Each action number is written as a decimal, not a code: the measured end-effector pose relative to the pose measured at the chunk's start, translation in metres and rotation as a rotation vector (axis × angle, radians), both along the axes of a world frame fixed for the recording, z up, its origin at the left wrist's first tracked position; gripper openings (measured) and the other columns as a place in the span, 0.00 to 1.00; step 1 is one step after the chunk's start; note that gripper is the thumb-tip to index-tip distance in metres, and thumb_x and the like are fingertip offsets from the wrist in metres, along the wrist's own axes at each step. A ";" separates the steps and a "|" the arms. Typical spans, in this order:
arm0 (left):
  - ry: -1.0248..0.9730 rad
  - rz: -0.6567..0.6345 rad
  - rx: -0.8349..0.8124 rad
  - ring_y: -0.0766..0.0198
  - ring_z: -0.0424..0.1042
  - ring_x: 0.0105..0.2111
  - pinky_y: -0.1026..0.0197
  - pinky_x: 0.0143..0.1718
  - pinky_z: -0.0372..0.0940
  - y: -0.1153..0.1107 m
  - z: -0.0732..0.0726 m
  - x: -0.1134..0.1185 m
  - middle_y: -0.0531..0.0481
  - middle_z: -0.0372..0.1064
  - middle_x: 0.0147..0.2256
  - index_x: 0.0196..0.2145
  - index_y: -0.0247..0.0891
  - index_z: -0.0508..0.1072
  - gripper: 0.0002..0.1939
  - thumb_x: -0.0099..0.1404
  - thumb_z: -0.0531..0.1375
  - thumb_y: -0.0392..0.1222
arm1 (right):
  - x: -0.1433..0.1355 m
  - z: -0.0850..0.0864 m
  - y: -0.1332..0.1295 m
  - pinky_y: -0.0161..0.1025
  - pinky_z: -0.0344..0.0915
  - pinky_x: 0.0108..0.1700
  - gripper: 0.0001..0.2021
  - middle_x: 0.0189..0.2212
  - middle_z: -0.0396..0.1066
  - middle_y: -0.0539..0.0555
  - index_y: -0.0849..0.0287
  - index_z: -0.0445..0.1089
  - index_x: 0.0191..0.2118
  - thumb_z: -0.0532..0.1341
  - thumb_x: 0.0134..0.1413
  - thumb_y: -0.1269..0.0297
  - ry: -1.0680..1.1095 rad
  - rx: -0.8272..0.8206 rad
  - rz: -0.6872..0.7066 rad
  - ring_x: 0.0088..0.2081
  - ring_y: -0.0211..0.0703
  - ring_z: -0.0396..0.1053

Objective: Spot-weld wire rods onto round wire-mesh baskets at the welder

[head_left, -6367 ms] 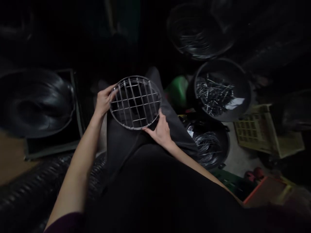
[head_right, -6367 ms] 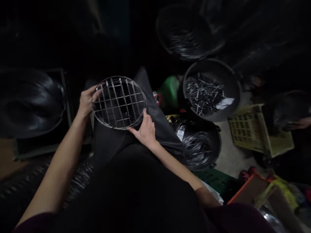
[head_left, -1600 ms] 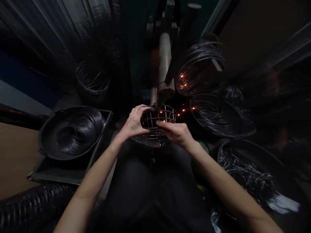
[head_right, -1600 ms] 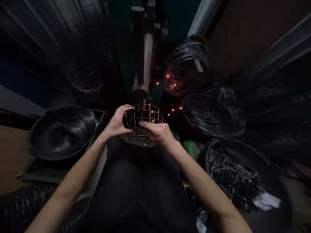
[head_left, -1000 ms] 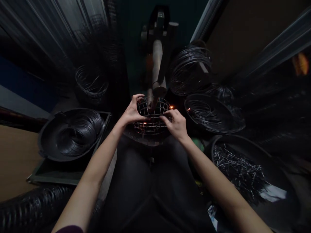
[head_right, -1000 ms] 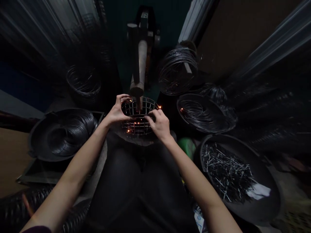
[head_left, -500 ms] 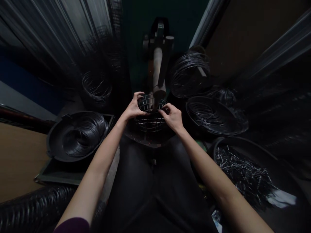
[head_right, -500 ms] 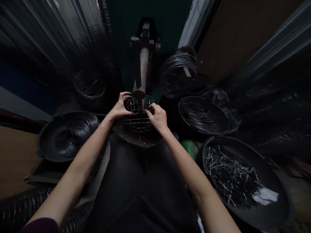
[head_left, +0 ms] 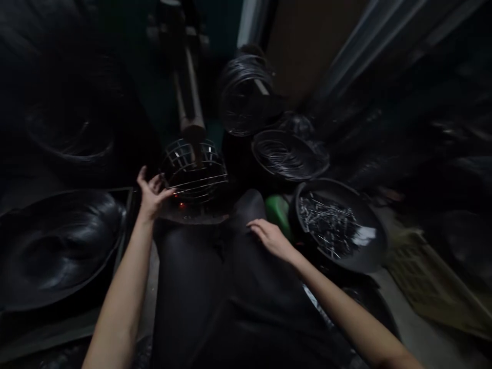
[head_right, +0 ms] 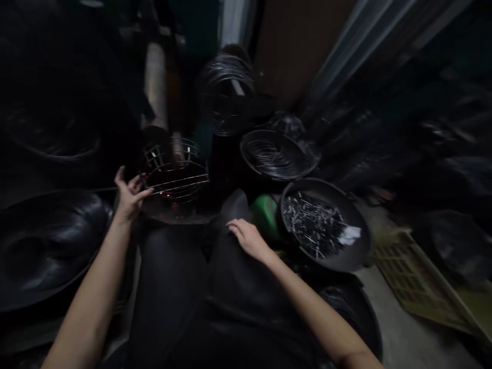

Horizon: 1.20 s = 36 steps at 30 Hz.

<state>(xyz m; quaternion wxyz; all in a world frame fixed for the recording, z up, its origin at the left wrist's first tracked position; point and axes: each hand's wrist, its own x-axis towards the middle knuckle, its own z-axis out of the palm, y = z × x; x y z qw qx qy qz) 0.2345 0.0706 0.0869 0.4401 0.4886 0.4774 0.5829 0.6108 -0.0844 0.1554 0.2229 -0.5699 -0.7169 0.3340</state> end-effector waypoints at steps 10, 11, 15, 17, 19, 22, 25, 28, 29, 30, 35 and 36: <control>0.313 0.002 0.221 0.49 0.65 0.58 0.43 0.60 0.62 -0.058 0.052 0.006 0.47 0.61 0.53 0.58 0.53 0.50 0.57 0.36 0.77 0.51 | -0.007 0.023 0.007 0.33 0.66 0.27 0.24 0.25 0.68 0.46 0.55 0.69 0.57 0.63 0.54 0.54 0.372 -0.163 -0.148 0.22 0.35 0.65; 0.402 -0.027 0.256 0.49 0.65 0.58 0.44 0.60 0.62 -0.069 0.061 0.012 0.46 0.60 0.54 0.58 0.51 0.51 0.56 0.37 0.77 0.51 | -0.016 0.038 0.012 0.33 0.64 0.26 0.24 0.25 0.68 0.46 0.54 0.70 0.55 0.65 0.53 0.53 0.414 -0.147 -0.118 0.23 0.34 0.64; 0.759 -0.142 0.321 0.47 0.63 0.57 0.43 0.62 0.59 -0.089 0.091 0.042 0.42 0.59 0.55 0.58 0.45 0.58 0.47 0.43 0.74 0.50 | -0.057 0.082 0.047 0.33 0.59 0.24 0.17 0.24 0.71 0.49 0.59 0.77 0.39 0.67 0.51 0.51 0.397 -0.352 0.151 0.21 0.32 0.61; 0.910 -0.175 0.298 0.45 0.61 0.58 0.40 0.62 0.58 -0.091 0.101 0.055 0.41 0.59 0.55 0.56 0.44 0.63 0.42 0.45 0.73 0.47 | -0.076 0.089 0.064 0.33 0.59 0.23 0.14 0.23 0.73 0.50 0.60 0.78 0.36 0.67 0.52 0.53 0.278 -0.398 0.248 0.20 0.33 0.62; 0.984 -0.168 0.287 0.44 0.60 0.57 0.39 0.61 0.57 -0.091 0.107 0.063 0.41 0.57 0.55 0.54 0.44 0.67 0.37 0.46 0.73 0.45 | -0.089 0.087 0.074 0.34 0.63 0.28 0.12 0.26 0.76 0.52 0.60 0.79 0.35 0.65 0.55 0.56 0.103 -0.219 0.253 0.24 0.37 0.69; 0.962 -0.141 0.298 0.44 0.59 0.57 0.40 0.60 0.58 -0.089 0.108 0.066 0.40 0.56 0.55 0.52 0.42 0.70 0.35 0.46 0.73 0.46 | -0.095 0.079 0.076 0.37 0.67 0.37 0.13 0.40 0.79 0.56 0.59 0.78 0.45 0.62 0.60 0.59 -0.249 0.198 0.283 0.39 0.46 0.76; 0.897 -0.130 0.283 0.45 0.59 0.57 0.41 0.60 0.59 -0.086 0.104 0.066 0.41 0.55 0.55 0.53 0.43 0.70 0.35 0.47 0.72 0.46 | -0.091 0.072 0.069 0.37 0.65 0.31 0.20 0.53 0.74 0.58 0.59 0.70 0.58 0.58 0.64 0.60 -0.546 0.406 0.418 0.42 0.48 0.77; 0.881 -0.136 0.249 0.45 0.58 0.59 0.40 0.61 0.59 -0.082 0.102 0.067 0.43 0.54 0.56 0.52 0.45 0.72 0.32 0.48 0.72 0.46 | -0.086 0.069 0.070 0.36 0.59 0.25 0.19 0.52 0.75 0.55 0.57 0.69 0.58 0.52 0.67 0.63 -0.660 0.517 0.500 0.36 0.43 0.78; 0.879 -0.134 0.238 0.45 0.58 0.59 0.40 0.61 0.59 -0.080 0.102 0.068 0.43 0.54 0.56 0.52 0.46 0.72 0.32 0.48 0.72 0.47 | -0.084 0.068 0.073 0.36 0.58 0.24 0.18 0.51 0.76 0.53 0.56 0.71 0.57 0.51 0.68 0.63 -0.664 0.553 0.505 0.35 0.42 0.78; 0.875 -0.131 0.230 0.45 0.58 0.59 0.40 0.61 0.59 -0.078 0.101 0.069 0.43 0.54 0.56 0.52 0.46 0.72 0.33 0.48 0.72 0.47 | -0.083 0.068 0.077 0.35 0.57 0.24 0.18 0.50 0.76 0.53 0.55 0.71 0.56 0.51 0.68 0.63 -0.657 0.588 0.502 0.34 0.41 0.77; 0.861 -0.125 0.233 0.45 0.58 0.59 0.40 0.62 0.59 -0.065 0.100 0.068 0.43 0.55 0.55 0.53 0.46 0.72 0.34 0.47 0.73 0.47 | -0.081 0.071 0.093 0.34 0.55 0.24 0.17 0.46 0.78 0.53 0.55 0.73 0.54 0.51 0.67 0.62 -0.613 0.663 0.507 0.33 0.39 0.76; 0.861 -0.124 0.237 0.45 0.58 0.59 0.40 0.62 0.59 -0.063 0.100 0.068 0.43 0.55 0.55 0.53 0.46 0.72 0.34 0.47 0.73 0.46 | -0.081 0.072 0.095 0.34 0.55 0.25 0.17 0.47 0.78 0.54 0.55 0.73 0.53 0.51 0.67 0.62 -0.610 0.655 0.511 0.33 0.39 0.76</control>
